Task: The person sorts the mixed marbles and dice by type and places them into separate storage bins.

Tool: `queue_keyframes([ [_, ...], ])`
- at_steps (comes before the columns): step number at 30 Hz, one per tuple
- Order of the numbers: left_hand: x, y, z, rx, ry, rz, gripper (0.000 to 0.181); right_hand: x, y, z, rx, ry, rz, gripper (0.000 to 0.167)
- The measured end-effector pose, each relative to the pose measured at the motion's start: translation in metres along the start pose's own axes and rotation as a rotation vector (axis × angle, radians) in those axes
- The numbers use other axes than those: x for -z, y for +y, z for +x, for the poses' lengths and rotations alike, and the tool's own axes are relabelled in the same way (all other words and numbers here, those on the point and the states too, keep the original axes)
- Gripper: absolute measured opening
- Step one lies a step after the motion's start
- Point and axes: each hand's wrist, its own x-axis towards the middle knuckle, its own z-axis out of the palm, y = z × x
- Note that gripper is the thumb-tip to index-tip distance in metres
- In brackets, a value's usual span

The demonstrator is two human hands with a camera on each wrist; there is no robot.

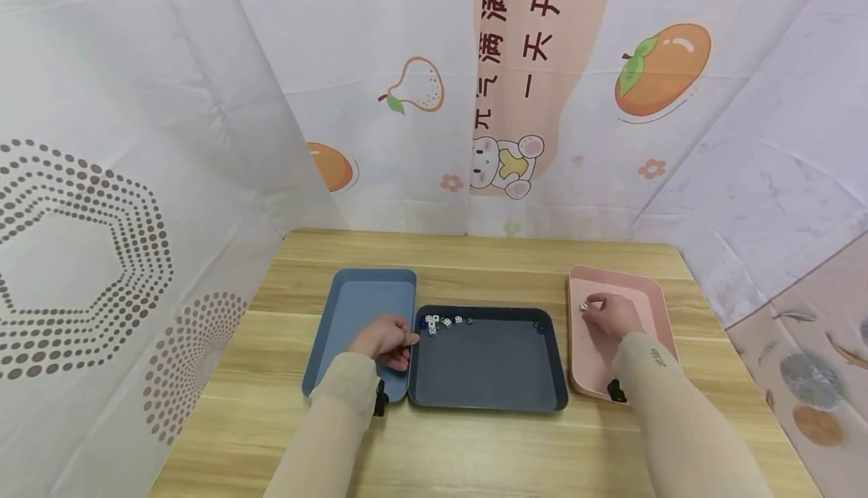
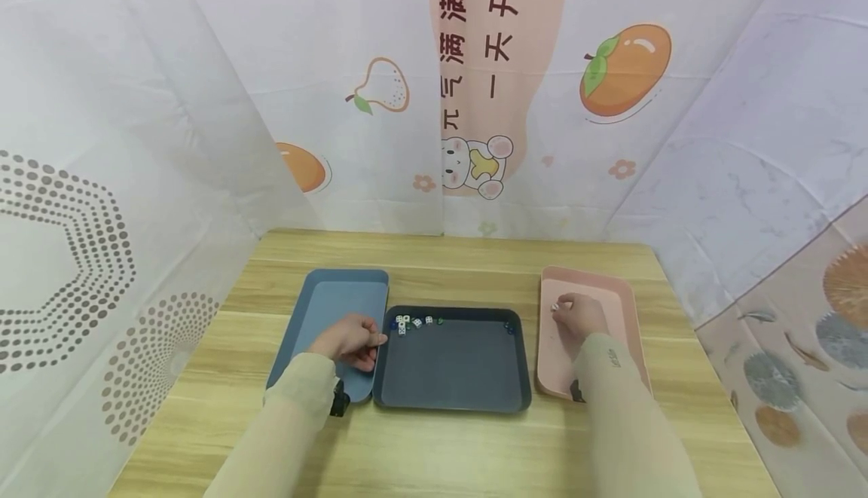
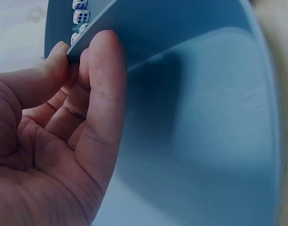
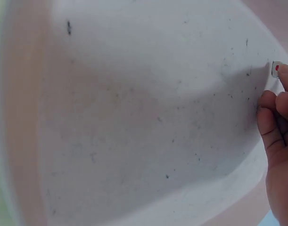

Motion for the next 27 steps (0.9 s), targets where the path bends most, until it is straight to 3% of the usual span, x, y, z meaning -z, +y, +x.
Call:
queue_keyframes([
  [6,-0.001,-0.001,-0.002,-0.012,-0.001,0.001,0.021,0.005,-0.005,-0.002,0.062,0.06,0.03,0.043],
  [16,-0.006,0.003,-0.004,-0.03,0.029,0.077,0.02,0.013,-0.031,-0.001,0.195,0.022,0.211,0.046],
  [27,-0.011,0.004,0.001,-0.022,0.061,0.13,0.018,0.01,-0.076,-0.002,0.139,-0.119,0.224,0.06],
])
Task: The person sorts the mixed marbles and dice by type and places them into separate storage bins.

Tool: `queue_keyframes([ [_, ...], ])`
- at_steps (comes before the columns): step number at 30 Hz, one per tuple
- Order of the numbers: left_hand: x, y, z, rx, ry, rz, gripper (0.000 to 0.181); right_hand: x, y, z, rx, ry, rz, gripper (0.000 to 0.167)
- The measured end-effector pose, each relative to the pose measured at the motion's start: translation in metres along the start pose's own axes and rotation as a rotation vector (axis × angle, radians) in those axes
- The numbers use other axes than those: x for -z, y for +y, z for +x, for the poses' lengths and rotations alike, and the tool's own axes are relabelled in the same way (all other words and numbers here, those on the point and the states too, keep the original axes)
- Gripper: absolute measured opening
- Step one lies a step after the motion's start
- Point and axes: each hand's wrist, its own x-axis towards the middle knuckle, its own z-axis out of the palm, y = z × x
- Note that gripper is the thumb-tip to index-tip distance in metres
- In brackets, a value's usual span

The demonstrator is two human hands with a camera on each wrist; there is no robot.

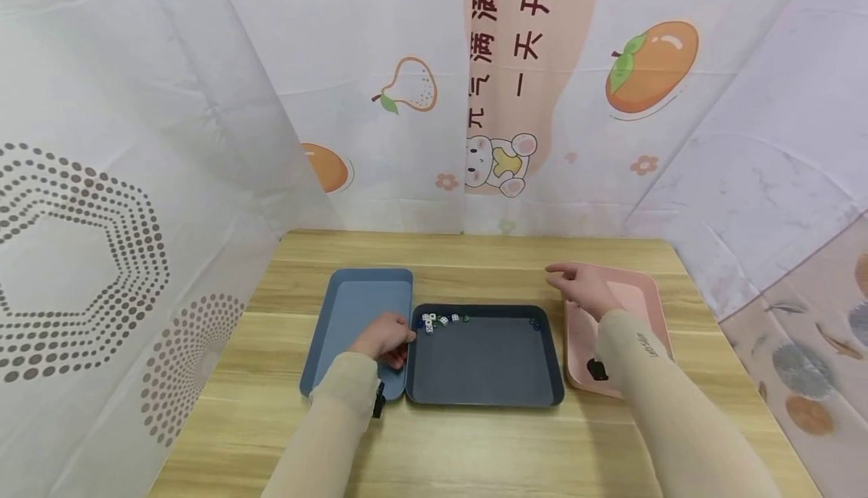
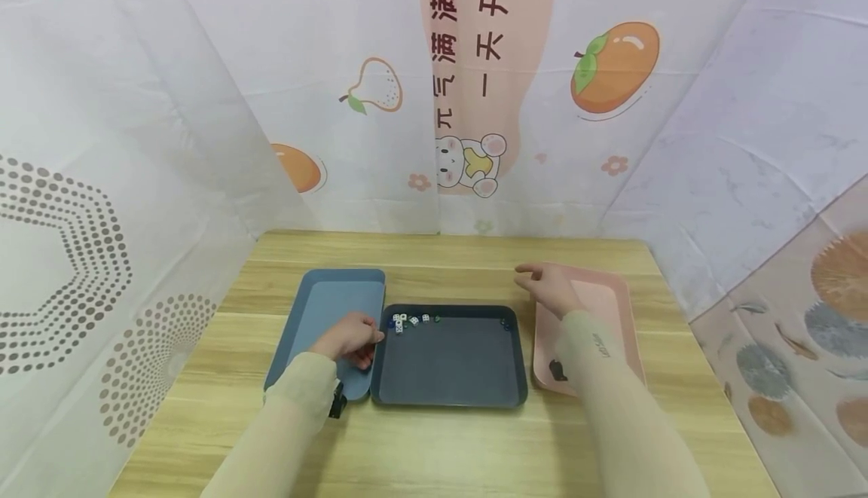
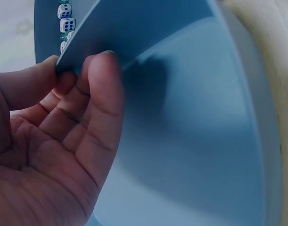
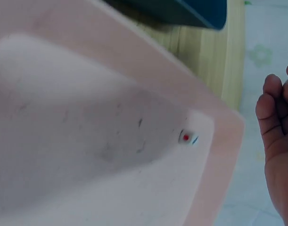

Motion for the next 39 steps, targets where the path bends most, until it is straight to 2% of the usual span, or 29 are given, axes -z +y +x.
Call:
queue_keyframes([
  [5,-0.002,0.005,0.001,-0.011,0.023,0.071,0.017,-0.007,-0.013,0.003,0.018,-0.032,-0.015,0.058],
  [11,-0.004,0.01,0.001,-0.001,0.065,0.137,0.021,-0.015,-0.023,0.004,0.058,-0.059,-0.015,0.048],
  [19,-0.01,0.009,0.0,-0.004,0.143,0.224,0.034,-0.027,-0.032,0.004,0.104,-0.102,-0.028,0.044],
  [25,-0.007,0.009,-0.002,-0.038,0.104,0.237,0.032,-0.036,-0.04,0.008,0.123,-0.138,-0.042,0.044],
  [31,-0.004,0.014,-0.006,-0.028,0.086,0.253,0.029,-0.045,-0.047,0.011,0.109,-0.179,-0.027,0.043],
  [34,-0.004,0.015,-0.006,-0.03,0.089,0.256,0.033,-0.05,-0.05,0.013,0.101,-0.191,-0.02,0.042],
  [39,-0.003,0.013,-0.005,-0.04,0.095,0.248,0.043,-0.056,-0.056,0.014,0.144,-0.2,-0.05,0.04],
])
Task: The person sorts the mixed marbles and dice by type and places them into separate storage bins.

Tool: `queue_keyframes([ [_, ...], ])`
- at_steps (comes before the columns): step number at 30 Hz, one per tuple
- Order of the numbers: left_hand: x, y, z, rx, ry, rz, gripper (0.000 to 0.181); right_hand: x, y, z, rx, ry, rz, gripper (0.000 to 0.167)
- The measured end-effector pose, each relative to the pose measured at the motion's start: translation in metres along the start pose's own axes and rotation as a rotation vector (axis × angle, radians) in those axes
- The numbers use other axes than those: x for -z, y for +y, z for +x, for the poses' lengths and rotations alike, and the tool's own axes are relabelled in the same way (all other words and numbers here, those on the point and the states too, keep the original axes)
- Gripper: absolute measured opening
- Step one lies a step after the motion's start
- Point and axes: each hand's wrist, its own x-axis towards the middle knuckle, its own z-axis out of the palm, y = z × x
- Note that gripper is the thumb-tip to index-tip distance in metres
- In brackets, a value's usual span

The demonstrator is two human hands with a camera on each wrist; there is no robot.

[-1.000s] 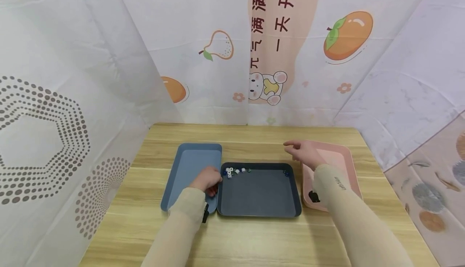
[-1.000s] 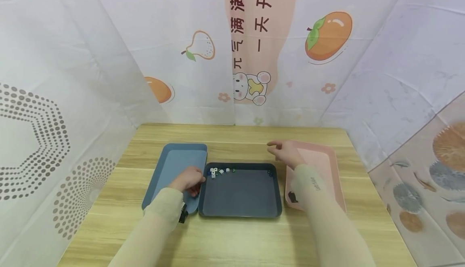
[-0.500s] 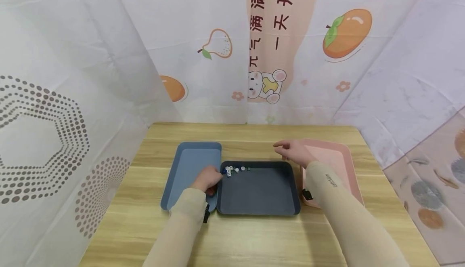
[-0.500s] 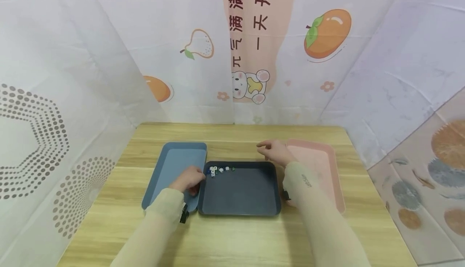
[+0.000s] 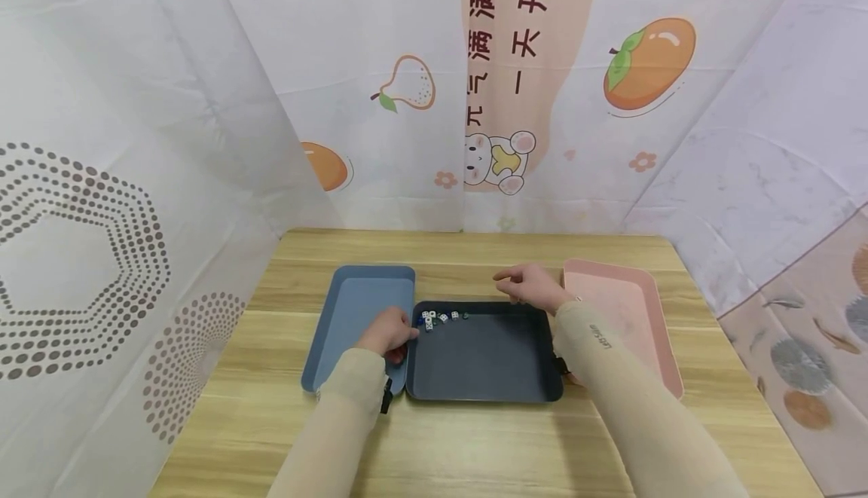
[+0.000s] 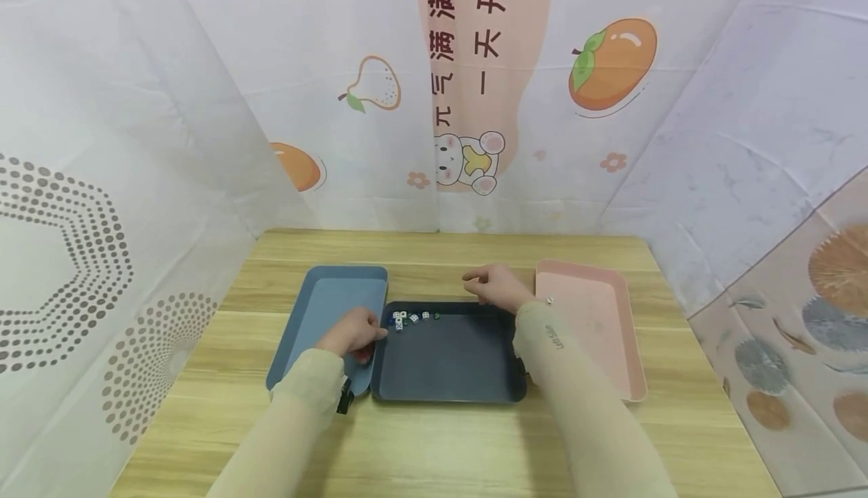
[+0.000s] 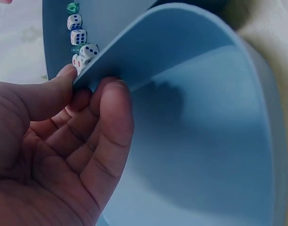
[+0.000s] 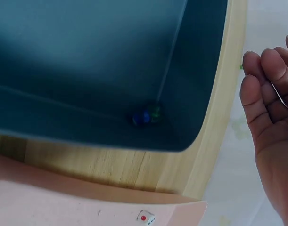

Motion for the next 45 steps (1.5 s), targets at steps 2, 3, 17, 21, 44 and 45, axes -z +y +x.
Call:
queue_keyframes([
  [2,0.0,-0.001,0.001,0.002,-0.008,-0.018,0.044,-0.002,-0.002,0.001,0.016,0.001,-0.029,0.039],
  [3,0.0,-0.001,0.001,0.002,-0.013,-0.029,0.043,-0.004,-0.002,0.002,0.02,0.002,-0.04,0.039],
  [17,0.002,-0.007,0.0,0.035,-0.081,-0.205,0.026,-0.023,-0.001,0.014,0.056,-0.048,-0.105,0.037],
  [21,0.003,-0.008,0.001,0.042,-0.097,-0.225,0.022,-0.029,-0.002,0.017,0.064,-0.078,-0.096,0.037],
  [44,0.006,-0.012,0.003,0.052,-0.138,-0.276,0.023,-0.059,-0.009,0.024,0.084,-0.122,-0.105,0.028],
  [45,0.007,-0.012,0.003,0.052,-0.139,-0.277,0.024,-0.06,-0.009,0.024,0.085,-0.123,-0.106,0.028],
])
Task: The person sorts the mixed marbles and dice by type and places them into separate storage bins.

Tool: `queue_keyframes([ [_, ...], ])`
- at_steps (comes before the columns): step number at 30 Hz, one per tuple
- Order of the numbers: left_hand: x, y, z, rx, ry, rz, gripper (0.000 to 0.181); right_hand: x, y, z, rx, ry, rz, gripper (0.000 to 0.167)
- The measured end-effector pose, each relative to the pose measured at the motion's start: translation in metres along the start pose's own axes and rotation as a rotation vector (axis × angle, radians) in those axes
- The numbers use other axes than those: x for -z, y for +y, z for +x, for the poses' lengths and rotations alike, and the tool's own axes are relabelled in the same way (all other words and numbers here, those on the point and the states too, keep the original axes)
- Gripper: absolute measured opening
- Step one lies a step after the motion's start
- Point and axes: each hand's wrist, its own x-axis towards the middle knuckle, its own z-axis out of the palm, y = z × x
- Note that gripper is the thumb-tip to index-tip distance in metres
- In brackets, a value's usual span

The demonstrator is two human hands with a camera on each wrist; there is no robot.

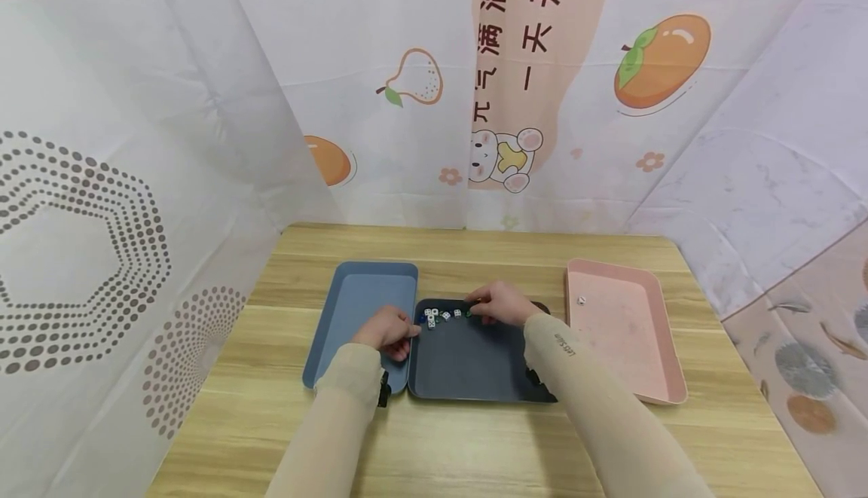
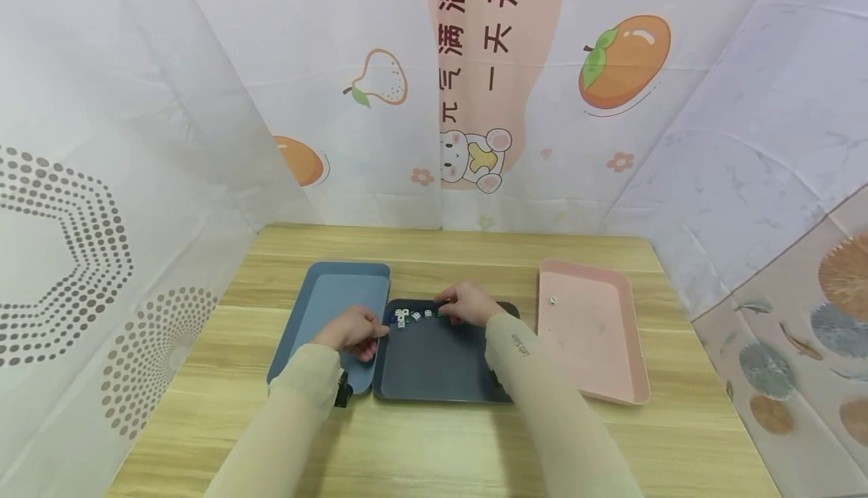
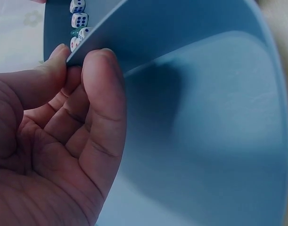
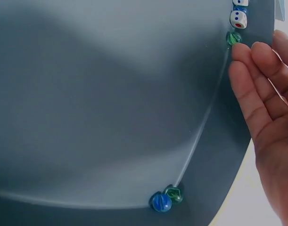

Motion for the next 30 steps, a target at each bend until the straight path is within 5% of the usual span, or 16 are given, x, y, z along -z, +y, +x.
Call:
queue_keyframes([
  [30,0.003,0.002,0.0,0.018,-0.027,-0.003,0.025,-0.023,0.002,0.005,-0.072,-0.036,-0.082,0.031],
])
